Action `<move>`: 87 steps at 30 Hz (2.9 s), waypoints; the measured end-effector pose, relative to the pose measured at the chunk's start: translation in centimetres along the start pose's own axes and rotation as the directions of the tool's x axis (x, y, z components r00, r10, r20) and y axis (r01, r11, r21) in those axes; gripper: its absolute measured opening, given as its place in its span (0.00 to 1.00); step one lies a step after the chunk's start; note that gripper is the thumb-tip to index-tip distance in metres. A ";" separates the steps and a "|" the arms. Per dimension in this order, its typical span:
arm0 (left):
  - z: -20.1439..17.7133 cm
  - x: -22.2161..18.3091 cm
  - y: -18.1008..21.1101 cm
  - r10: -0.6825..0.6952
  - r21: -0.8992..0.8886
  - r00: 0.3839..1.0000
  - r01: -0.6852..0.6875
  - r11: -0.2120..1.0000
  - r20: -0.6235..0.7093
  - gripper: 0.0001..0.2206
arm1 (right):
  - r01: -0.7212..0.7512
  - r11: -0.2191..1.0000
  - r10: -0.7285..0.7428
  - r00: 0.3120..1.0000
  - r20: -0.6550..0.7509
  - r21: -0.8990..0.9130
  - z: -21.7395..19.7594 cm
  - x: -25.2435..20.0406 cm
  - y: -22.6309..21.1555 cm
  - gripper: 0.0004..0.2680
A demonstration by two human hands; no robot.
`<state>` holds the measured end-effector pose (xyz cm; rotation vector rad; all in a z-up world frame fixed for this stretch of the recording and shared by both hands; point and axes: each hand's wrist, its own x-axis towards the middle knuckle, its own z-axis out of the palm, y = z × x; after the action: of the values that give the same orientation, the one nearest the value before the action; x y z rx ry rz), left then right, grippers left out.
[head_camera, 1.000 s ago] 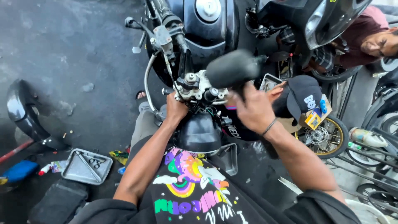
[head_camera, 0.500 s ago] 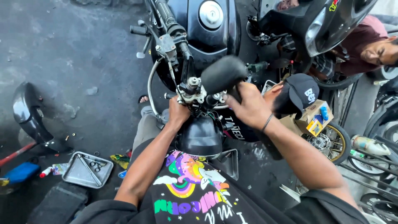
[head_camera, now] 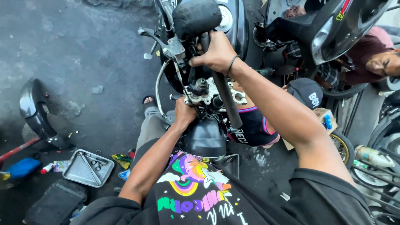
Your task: Securing the front fork of a motorcycle using a hammer and bolts to ensure proper assembly.
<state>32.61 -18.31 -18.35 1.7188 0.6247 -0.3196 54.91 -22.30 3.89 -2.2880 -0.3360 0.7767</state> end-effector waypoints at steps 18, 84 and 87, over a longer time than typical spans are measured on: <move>-1.8 0.9 -1.1 0.294 -0.132 0.944 -0.276 0.952 0.148 0.07 | 0.458 0.878 -0.440 0.665 0.603 0.136 -0.2 3.5 -1.1 0.17; -7.2 2.0 9.5 0.782 -0.333 0.622 -0.744 0.580 -0.028 0.28 | -0.039 0.971 0.087 0.977 0.194 -0.237 -5.1 -15.5 4.4 0.08; -7.4 1.8 9.8 0.787 -0.348 0.616 -0.745 0.569 -0.035 0.27 | -0.003 0.978 0.042 0.982 0.184 -0.210 -4.1 -14.9 5.3 0.09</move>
<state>38.68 -12.09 -9.52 1.4610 -0.2149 0.3015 45.83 -34.77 9.24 -2.4218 -0.4996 1.0138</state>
